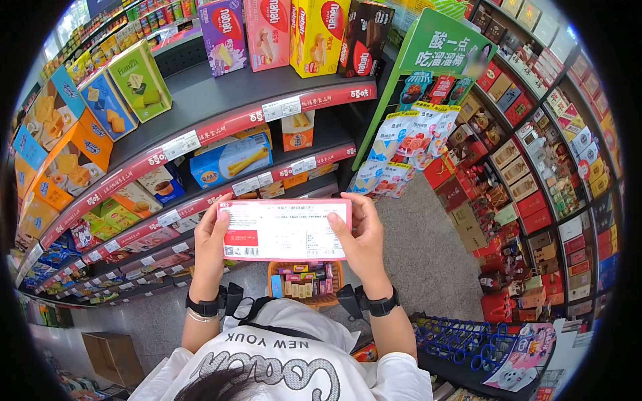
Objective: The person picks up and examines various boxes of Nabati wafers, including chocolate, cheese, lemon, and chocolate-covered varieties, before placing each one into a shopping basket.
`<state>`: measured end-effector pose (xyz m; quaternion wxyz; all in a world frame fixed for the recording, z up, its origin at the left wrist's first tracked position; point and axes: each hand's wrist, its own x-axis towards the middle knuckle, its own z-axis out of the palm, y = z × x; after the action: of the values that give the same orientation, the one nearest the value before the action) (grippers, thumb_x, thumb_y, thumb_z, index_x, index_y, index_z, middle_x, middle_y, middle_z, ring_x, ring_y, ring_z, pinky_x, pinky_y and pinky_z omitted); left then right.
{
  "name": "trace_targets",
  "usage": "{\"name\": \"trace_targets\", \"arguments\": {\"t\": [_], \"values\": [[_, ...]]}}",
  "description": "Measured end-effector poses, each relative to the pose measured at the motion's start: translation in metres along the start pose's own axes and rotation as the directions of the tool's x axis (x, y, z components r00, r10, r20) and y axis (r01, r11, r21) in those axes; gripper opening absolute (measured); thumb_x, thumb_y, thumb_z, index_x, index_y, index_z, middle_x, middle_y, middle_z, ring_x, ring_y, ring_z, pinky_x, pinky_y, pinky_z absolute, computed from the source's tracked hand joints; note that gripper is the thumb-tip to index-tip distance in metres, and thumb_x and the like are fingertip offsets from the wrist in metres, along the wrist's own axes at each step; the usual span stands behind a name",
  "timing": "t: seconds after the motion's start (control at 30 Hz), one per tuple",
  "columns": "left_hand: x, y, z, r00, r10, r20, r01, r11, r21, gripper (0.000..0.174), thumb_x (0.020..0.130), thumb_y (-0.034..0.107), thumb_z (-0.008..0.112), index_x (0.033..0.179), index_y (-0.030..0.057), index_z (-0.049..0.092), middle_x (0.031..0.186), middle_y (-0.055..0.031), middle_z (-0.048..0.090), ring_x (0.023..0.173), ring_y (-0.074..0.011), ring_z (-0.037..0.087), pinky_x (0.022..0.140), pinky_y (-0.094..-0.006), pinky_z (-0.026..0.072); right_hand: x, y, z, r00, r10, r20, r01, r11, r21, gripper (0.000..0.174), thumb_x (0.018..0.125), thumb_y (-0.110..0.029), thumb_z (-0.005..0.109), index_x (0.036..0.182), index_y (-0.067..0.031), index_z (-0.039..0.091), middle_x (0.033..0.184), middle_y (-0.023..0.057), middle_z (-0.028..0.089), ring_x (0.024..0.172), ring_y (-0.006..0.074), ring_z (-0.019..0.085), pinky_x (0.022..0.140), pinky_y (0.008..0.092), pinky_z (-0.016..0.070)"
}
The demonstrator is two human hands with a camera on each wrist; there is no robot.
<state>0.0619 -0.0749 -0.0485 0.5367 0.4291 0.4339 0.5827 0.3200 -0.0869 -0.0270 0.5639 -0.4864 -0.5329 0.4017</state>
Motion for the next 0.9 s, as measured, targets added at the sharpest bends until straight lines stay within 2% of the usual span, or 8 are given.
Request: {"name": "trace_targets", "arguments": {"t": [0.1,0.2,0.3,0.4,0.7,0.83,0.9], "values": [[-0.002,0.0,-0.002,1.0,0.01,-0.011,-0.01,0.999,0.032,0.046,0.097,0.02,0.059,0.135,-0.0026,0.048,0.12,-0.0109,0.061,0.105,-0.0127,0.059,0.092,-0.0267,0.0471,-0.002,-0.001,0.001,0.999,-0.033,-0.004,0.033,0.999,-0.007,0.043,0.09,-0.021,0.069,0.123,0.0001,0.049,0.109,0.0131,0.063,0.099,0.0151,0.062,0.083,0.0285,0.0498],[-0.003,0.004,-0.001,1.0,-0.012,0.018,0.012,1.0,-0.018,0.052,0.093,0.016,0.064,0.138,-0.0023,0.045,0.12,-0.011,0.061,0.106,-0.0136,0.059,0.092,-0.027,0.0468,-0.006,-0.007,0.003,0.999,-0.025,-0.023,0.025,1.0,-0.002,0.043,0.09,-0.02,0.068,0.123,0.0002,0.049,0.109,0.0131,0.063,0.1,0.0152,0.061,0.084,0.0288,0.0494],[-0.009,0.015,0.006,0.995,0.056,0.083,-0.062,0.996,0.067,0.062,0.087,0.012,0.07,0.14,-0.0012,0.041,0.118,-0.0109,0.061,0.106,-0.0146,0.059,0.093,-0.0283,0.0469,-0.01,-0.016,0.003,0.998,-0.04,-0.043,0.04,0.999,-0.004,0.043,0.091,-0.019,0.068,0.124,0.0005,0.048,0.109,0.013,0.063,0.101,0.0154,0.061,0.085,0.029,0.0492],[-0.015,0.023,0.007,0.991,0.065,0.119,-0.075,0.993,0.086,0.068,0.083,0.011,0.073,0.141,-0.0002,0.04,0.116,-0.0105,0.061,0.106,-0.015,0.059,0.093,-0.0295,0.0471,-0.016,-0.027,0.001,0.999,-0.02,-0.043,0.021,1.0,0.019,0.044,0.09,-0.018,0.068,0.125,0.0005,0.048,0.11,0.0128,0.062,0.101,0.0154,0.061,0.085,0.0291,0.049],[-0.015,0.029,0.01,0.991,0.03,0.132,-0.038,0.997,0.061,0.066,0.083,0.011,0.072,0.14,-0.0006,0.041,0.117,-0.0114,0.061,0.107,-0.0157,0.059,0.094,-0.0307,0.0475,-0.025,-0.035,-0.003,0.998,-0.036,-0.054,0.036,0.999,-0.001,0.045,0.09,-0.02,0.069,0.125,-0.0008,0.048,0.11,0.0126,0.061,0.101,0.0156,0.06,0.085,0.0287,0.0489],[-0.009,0.023,0.014,0.991,-0.011,0.131,0.003,0.998,0.059,0.07,0.08,0.011,0.076,0.14,-0.0001,0.042,0.119,-0.0126,0.061,0.108,-0.0163,0.06,0.094,-0.0311,0.0476,-0.027,-0.03,-0.006,0.997,0.005,-0.076,-0.004,1.0,0.02,0.049,0.085,-0.015,0.073,0.125,-0.0006,0.048,0.11,0.0117,0.062,0.1,0.0153,0.061,0.085,0.0294,0.0503],[-0.002,0.014,0.012,0.984,-0.011,0.179,0.013,1.0,-0.009,0.071,0.076,0.01,0.079,0.138,0.0001,0.044,0.12,-0.0119,0.061,0.109,-0.0171,0.06,0.096,-0.0319,0.047,-0.029,-0.033,-0.007,0.995,0.036,-0.093,-0.03,0.998,0.064,0.048,0.082,-0.011,0.076,0.121,0.0003,0.051,0.111,0.0108,0.063,0.101,0.0142,0.061,0.088,0.0295,0.0507]]}}
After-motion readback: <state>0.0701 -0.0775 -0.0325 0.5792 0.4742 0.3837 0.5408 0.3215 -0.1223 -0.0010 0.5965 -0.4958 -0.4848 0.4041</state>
